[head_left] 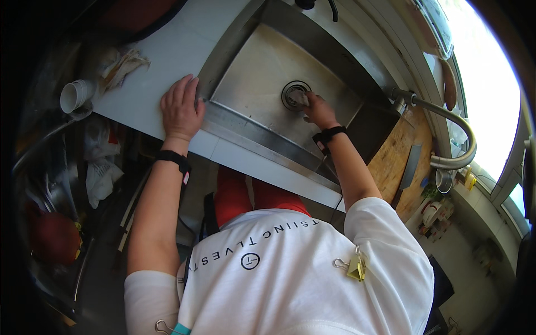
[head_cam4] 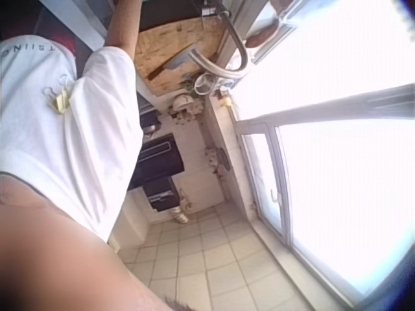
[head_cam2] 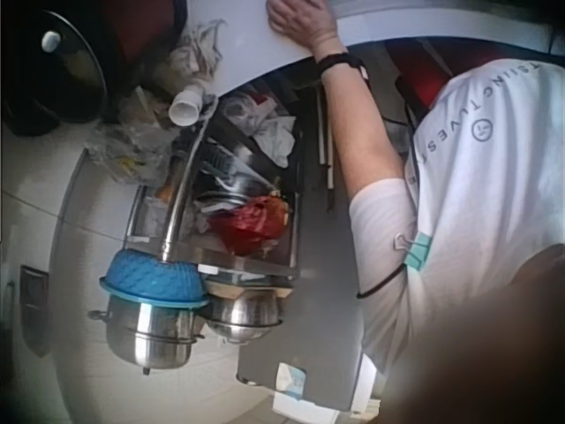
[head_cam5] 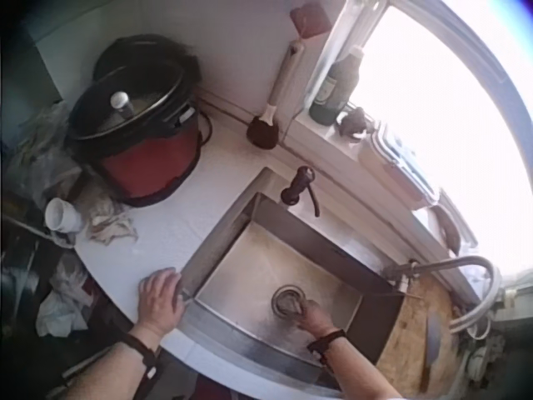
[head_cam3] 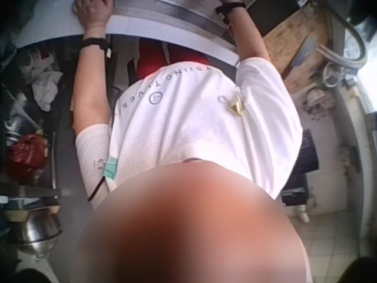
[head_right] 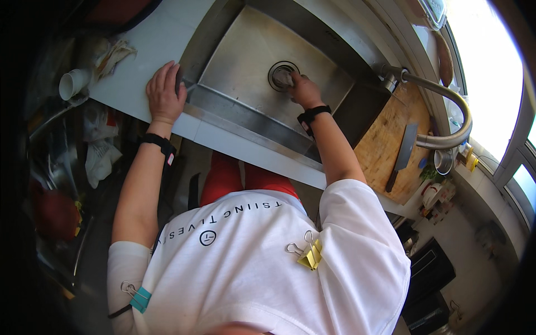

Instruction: The person cleans a kitchen sink and countertop using a cloth. They wipe the sink basin, countertop, and faucet, then rinse the cloth under running water. The person also removes and cleans the sink strainer before placing it back.

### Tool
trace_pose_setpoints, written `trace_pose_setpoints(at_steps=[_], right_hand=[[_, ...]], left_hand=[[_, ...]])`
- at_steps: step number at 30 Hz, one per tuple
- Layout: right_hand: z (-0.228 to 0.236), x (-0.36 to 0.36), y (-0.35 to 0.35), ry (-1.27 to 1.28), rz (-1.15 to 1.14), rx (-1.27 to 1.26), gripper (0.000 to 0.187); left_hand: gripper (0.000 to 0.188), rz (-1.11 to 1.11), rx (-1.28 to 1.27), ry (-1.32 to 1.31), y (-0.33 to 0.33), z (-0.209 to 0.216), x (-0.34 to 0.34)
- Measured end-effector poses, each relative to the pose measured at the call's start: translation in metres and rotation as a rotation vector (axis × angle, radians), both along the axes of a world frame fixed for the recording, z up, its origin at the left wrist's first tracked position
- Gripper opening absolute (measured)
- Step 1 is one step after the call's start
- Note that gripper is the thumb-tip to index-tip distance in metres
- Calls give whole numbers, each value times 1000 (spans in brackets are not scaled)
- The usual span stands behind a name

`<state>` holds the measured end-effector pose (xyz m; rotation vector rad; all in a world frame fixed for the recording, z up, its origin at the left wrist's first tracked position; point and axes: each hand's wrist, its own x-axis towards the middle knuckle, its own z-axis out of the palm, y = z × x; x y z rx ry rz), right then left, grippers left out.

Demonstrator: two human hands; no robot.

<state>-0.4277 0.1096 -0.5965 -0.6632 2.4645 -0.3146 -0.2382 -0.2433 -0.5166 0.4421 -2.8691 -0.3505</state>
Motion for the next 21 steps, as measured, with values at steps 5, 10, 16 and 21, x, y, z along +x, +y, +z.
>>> trace_pose_setpoints(at_steps=[5,10,16,21], right_hand=[[40,2,39,-250,-205,-138,42],[23,27,-17,-619,-104,-247,43],[-21,61,-117,-334,560,0,40],[-19,33,-73,-161,435,158,36]], left_hand=[[50,-9,8,9,0,0,-1],[49,-12,-8,6,1,0,-1],[50,-19,-23,-14,1,-1,-1],[50,-21,-22,4,1,-1,-2]])
